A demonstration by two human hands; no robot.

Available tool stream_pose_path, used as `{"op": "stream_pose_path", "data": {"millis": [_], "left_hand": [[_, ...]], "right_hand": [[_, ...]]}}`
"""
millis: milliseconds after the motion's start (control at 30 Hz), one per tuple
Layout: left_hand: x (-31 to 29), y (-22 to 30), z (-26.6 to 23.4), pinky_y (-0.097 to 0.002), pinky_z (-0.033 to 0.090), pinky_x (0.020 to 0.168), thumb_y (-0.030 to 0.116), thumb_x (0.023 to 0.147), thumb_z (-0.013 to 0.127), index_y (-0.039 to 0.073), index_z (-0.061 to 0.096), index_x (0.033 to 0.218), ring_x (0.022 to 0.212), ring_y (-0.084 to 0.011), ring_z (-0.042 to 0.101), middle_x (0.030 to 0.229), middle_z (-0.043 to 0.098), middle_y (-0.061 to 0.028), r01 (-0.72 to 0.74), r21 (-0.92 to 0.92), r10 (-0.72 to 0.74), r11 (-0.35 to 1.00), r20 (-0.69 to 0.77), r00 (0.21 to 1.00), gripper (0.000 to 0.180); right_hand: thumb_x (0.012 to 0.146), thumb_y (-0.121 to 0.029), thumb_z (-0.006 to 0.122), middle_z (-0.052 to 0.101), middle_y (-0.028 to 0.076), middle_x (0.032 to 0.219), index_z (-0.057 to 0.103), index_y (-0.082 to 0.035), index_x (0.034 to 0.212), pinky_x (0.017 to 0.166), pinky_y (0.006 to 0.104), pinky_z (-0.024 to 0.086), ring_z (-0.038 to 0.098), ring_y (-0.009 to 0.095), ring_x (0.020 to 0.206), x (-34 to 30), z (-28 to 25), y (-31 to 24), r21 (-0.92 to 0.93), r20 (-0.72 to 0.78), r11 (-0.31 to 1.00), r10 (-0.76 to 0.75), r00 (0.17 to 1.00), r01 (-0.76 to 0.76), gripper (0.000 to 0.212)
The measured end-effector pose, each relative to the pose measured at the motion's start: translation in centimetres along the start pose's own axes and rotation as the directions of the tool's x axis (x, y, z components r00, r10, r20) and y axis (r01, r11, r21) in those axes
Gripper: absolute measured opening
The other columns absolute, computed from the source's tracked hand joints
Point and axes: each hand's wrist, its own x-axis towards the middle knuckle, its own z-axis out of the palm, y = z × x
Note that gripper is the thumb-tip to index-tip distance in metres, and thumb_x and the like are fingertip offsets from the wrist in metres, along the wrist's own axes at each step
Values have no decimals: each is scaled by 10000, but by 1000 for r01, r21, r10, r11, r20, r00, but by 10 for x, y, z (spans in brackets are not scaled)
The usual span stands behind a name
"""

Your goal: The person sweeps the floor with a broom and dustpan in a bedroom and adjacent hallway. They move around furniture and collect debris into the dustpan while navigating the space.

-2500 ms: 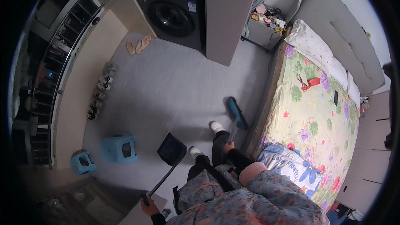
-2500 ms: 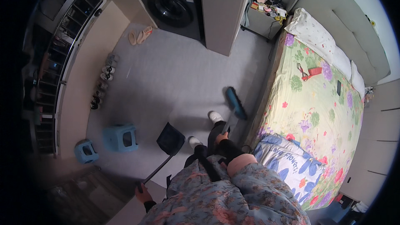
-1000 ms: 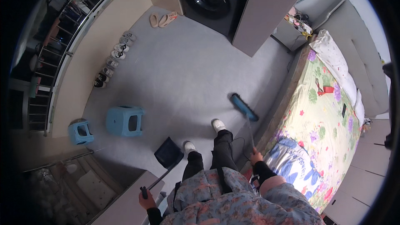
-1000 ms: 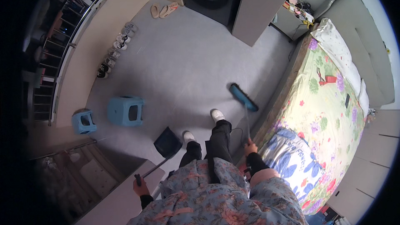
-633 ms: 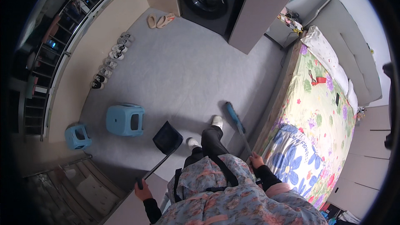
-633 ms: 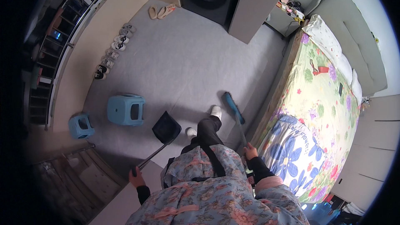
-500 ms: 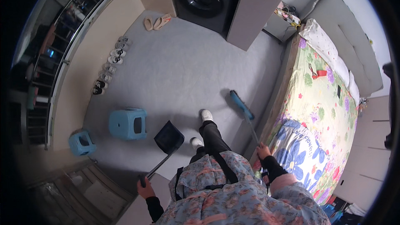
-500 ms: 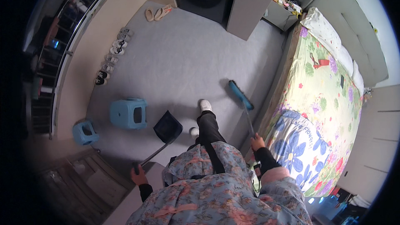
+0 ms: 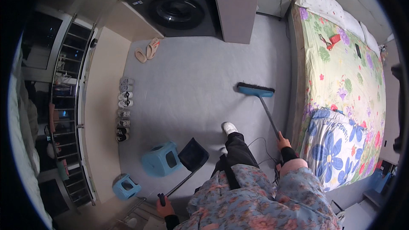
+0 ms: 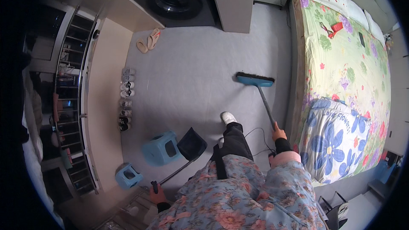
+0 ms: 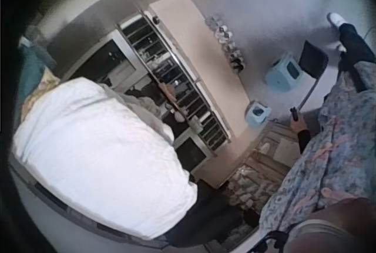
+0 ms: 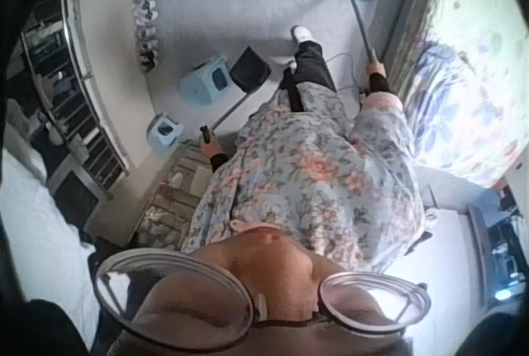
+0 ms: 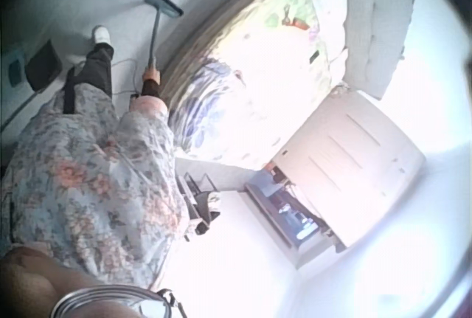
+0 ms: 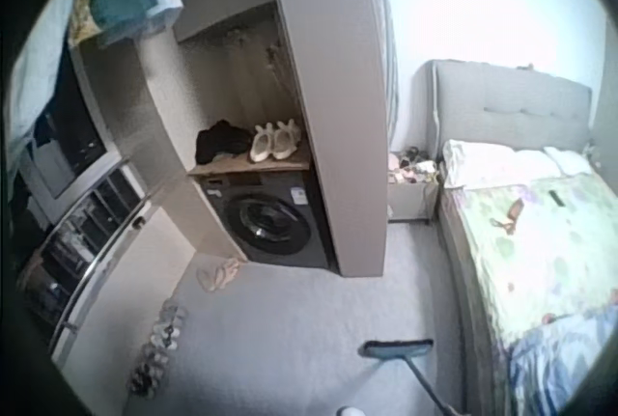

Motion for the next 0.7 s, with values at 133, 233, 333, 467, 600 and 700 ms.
{"op": "stream_pose_path", "data": {"millis": [133, 233, 333, 467, 600, 700], "left_hand": [[50, 13, 3, -298, 442, 494, 190, 739, 636, -23, 555, 865, 550, -165, 541, 685, 555, -96, -66, 31, 66, 997, 2, 998, 260], [84, 25, 7, -291, 449, 496, 189, 733, 644, -23, 555, 862, 549, -155, 538, 685, 555, -92, -40, -12, 41, 999, 66, 997, 264], [120, 37, 11, -268, 447, 490, 171, 726, 650, -20, 559, 850, 547, -137, 530, 673, 551, -80, -101, -130, 116, 986, 111, 987, 245], [173, 47, 13, -295, 448, 521, 169, 701, 665, -5, 575, 837, 563, -193, 549, 663, 565, -100, -245, -99, 257, 965, 147, 955, 239], [227, 35, 9, -352, 446, 605, 238, 661, 682, -3, 586, 805, 655, -287, 576, 716, 590, -146, -412, -47, 414, 910, 74, 907, 296], [264, 21, 1, -353, 446, 614, 269, 666, 676, -2, 585, 806, 685, -293, 579, 728, 593, -147, -393, -70, 398, 917, 77, 914, 319]], "right_hand": [[759, -243, 502, 572, 233, 832, 205, -334, 1286, 689, 476, 449, 560, 391, 772, -42, 22, 19, 14, 39, 998, 55, 998, -56, 612], [757, -225, 488, 566, 252, 790, 235, -315, 1280, 687, 485, 444, 555, 406, 755, -79, 40, 32, 40, 43, 996, 73, 996, -75, 588], [738, -200, 510, 562, 256, 735, 246, -293, 1281, 642, 490, 445, 556, 404, 702, -127, 68, 36, 89, -2, 995, 37, 999, -37, 611], [732, -216, 543, 566, 260, 779, 242, -261, 1290, 669, 485, 443, 551, 414, 722, -191, 112, 16, 105, 25, 986, 124, 992, -126, 636], [753, -231, 517, 592, 213, 796, 327, -165, 1256, 655, 438, 475, 591, 352, 714, -247, 148, -20, 109, 68, 969, 217, 974, -223, 542], [760, -203, 504, 591, 195, 708, 371, -135, 1224, 563, 422, 486, 594, 314, 596, -282, 167, -52, 395, 287, 808, 343, 894, -437, 488]]}}
